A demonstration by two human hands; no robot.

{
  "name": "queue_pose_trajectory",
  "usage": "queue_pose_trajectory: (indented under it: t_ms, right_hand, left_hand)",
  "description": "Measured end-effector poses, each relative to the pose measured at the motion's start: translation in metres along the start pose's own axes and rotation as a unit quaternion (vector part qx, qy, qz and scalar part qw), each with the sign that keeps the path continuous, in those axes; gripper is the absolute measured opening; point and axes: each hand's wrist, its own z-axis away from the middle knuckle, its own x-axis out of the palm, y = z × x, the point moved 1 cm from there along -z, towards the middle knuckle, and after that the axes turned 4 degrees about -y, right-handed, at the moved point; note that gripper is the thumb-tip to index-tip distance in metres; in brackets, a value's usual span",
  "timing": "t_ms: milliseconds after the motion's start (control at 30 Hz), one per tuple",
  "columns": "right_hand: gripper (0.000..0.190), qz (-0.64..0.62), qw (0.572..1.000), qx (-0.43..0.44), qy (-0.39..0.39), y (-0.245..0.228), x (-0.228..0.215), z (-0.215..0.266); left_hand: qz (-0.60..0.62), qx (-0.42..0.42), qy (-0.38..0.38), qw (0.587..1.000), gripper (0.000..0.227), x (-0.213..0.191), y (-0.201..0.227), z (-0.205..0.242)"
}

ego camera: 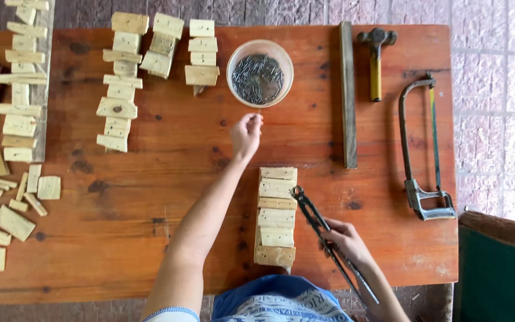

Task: The person assembles small wooden blocks into a vertical stack by inserting nails into pre-drilled holes. They repeatedly pick nails from a container, place them into the blocks, and use pliers to press the nails into place.

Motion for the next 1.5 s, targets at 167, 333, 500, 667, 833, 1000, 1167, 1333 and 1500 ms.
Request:
queue_pose_trajectory:
  t_ms: [167, 333, 500, 667, 833, 1000, 1167, 1333, 1500]
  right_hand:
    - [0.053, 0.009, 0.999, 0.031, -0.017, 0.001, 0.007, 0.005]
    - [0.052, 0.026, 0.998, 0.054, -0.003, -0.006, 0.010, 0.011]
    - [0.050, -0.036, 0.998, -0.011, 0.049, 0.030, -0.001, -0.001]
    - [0.048, -0.157, 0.980, -0.087, 0.091, 0.010, 0.018, 0.010]
    - [0.050, -0.153, 0.977, -0.125, 0.075, 0.035, 0.001, -0.004]
    - [0.052, -0.165, 0.974, -0.141, 0.064, 0.040, 0.009, -0.002]
    - [0.051, -0.148, 0.976, -0.151, 0.050, 0.040, 0.014, 0.011]
    - [0.057, -0.096, 0.984, -0.145, 0.039, 0.035, 0.009, 0.024]
    - [0.063, -0.022, 0.995, -0.093, 0.034, 0.008, 0.011, 0.023]
  left_hand:
    - [-0.029, -0.044, 0.033, 0.998, 0.031, 0.003, 0.001, -0.038]
    - [0.043, -0.135, 0.034, 0.989, 0.032, -0.001, 0.008, -0.038]
    - [0.028, -0.126, 0.039, 0.991, 0.035, -0.009, -0.016, -0.009]
    - [-0.021, -0.129, 0.018, 0.991, 0.038, -0.042, -0.039, 0.080]
    - [-0.019, -0.294, -0.111, 0.949, 0.062, -0.064, -0.033, 0.192]
    - [-0.029, -0.329, -0.182, 0.926, 0.093, -0.060, 0.026, 0.234]
    - [-0.066, -0.303, -0.199, 0.930, 0.079, -0.052, 0.023, 0.247]
    - [-0.092, -0.300, -0.184, 0.931, 0.075, -0.050, 0.028, 0.252]
    - [-0.168, -0.167, -0.161, 0.958, 0.067, -0.048, 0.016, 0.234]
